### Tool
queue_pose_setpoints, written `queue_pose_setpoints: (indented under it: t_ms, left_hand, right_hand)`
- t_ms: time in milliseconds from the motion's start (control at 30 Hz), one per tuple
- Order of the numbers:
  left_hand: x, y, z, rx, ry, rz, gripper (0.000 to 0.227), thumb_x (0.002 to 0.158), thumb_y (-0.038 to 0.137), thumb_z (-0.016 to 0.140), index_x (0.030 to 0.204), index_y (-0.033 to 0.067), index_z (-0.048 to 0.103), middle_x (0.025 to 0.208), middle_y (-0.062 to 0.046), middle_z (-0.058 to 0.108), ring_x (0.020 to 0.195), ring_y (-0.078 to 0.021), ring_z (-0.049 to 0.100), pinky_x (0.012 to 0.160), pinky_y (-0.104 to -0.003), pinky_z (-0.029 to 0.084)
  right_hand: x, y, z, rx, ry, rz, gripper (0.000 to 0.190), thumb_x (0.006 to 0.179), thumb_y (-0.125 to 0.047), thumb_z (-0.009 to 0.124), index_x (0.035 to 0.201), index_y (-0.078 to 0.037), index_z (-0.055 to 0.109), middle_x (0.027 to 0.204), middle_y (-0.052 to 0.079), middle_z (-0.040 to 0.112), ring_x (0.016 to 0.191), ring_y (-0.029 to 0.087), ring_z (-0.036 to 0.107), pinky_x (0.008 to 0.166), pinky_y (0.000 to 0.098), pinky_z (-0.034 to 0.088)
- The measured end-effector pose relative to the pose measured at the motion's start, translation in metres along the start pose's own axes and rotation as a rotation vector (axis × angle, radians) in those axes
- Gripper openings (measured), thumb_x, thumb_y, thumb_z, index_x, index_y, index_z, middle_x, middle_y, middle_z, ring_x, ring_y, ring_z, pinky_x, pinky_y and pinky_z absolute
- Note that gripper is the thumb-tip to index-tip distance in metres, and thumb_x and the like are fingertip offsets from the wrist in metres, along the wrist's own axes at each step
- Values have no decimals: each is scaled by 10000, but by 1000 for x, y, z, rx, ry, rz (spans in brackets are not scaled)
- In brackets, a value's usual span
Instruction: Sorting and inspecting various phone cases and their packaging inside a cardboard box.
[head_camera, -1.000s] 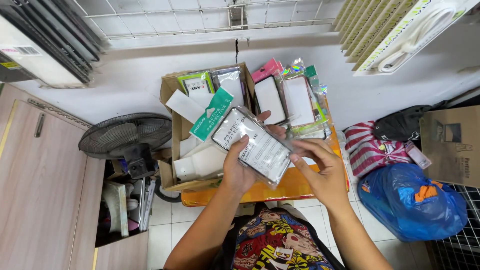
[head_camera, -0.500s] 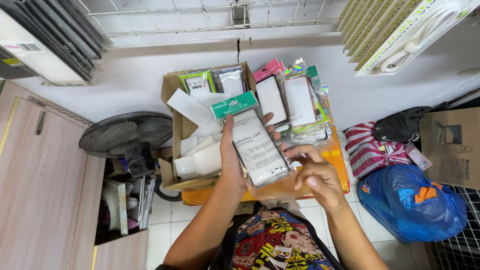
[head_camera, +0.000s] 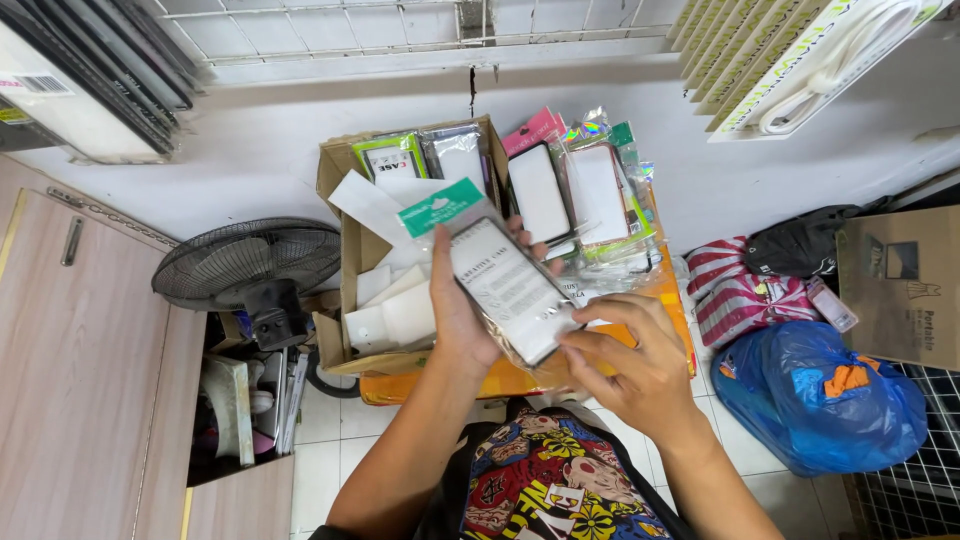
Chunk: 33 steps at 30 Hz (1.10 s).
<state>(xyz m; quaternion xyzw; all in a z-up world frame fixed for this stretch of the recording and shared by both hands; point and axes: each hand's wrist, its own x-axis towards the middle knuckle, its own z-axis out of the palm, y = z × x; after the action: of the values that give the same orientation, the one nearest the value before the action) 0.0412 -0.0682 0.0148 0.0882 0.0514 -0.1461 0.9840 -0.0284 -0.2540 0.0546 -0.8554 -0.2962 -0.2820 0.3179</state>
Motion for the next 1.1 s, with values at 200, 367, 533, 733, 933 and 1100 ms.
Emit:
queue_pose_setpoints:
  t_ms: [200,367,533,733,933,1100]
  left_hand:
    - [-2,19,-5,-31,112,134,740,966,671,479,1197,-16,627,993,-127,633,949,-297,655,980,-514,539]
    - [-4,13,-38,-109,289,91,702,958,677,463,1056,-7,592,931,-142,622,896,-298,645,947,-537,547]
    - [-15,8,-54,-114,350,82,658,1002,616,422,1086,-20,573,942,-137,607,920,-291,628,977,-557,557]
    - [-31,47,-40,19,451,333,719,975,645,351,1104,-26,575,940,-161,601,902,-296,623,955,-538,538]
    - [-47,53,-34,-33,486,345,710,1015,646,352,1112,-25,565,980,-141,588,915,-280,610,981,-549,534]
    - [-50,50,-40,-40,470,325,681,1008,623,328,1089,-16,548,968,-133,577,908,-289,611,987,-584,535]
  right_hand:
    - [-5,-2,-2,52,-27,2,173,710,-101,789,874,-117,736,1124,47,676,1092,278,652,924,395,544]
    - [-4,-2,-1,60,-55,-61,215,733,-102,779,946,-127,773,1155,48,691,1100,280,642,950,394,534]
    - [-3,-5,0,111,-124,-96,306,722,-69,743,1026,-95,774,1221,78,716,1134,295,645,980,411,524]
    - [-5,-5,1,213,-91,-13,308,835,-92,748,1141,-67,760,1228,50,706,1155,266,658,1014,411,537]
    - [19,-21,4,283,-250,-159,277,830,-131,744,1107,-118,757,1261,21,701,1252,282,624,1091,447,493]
    - [31,-27,6,262,-429,-170,308,758,-117,711,1059,-83,769,1291,37,698,1219,271,631,1123,493,448]
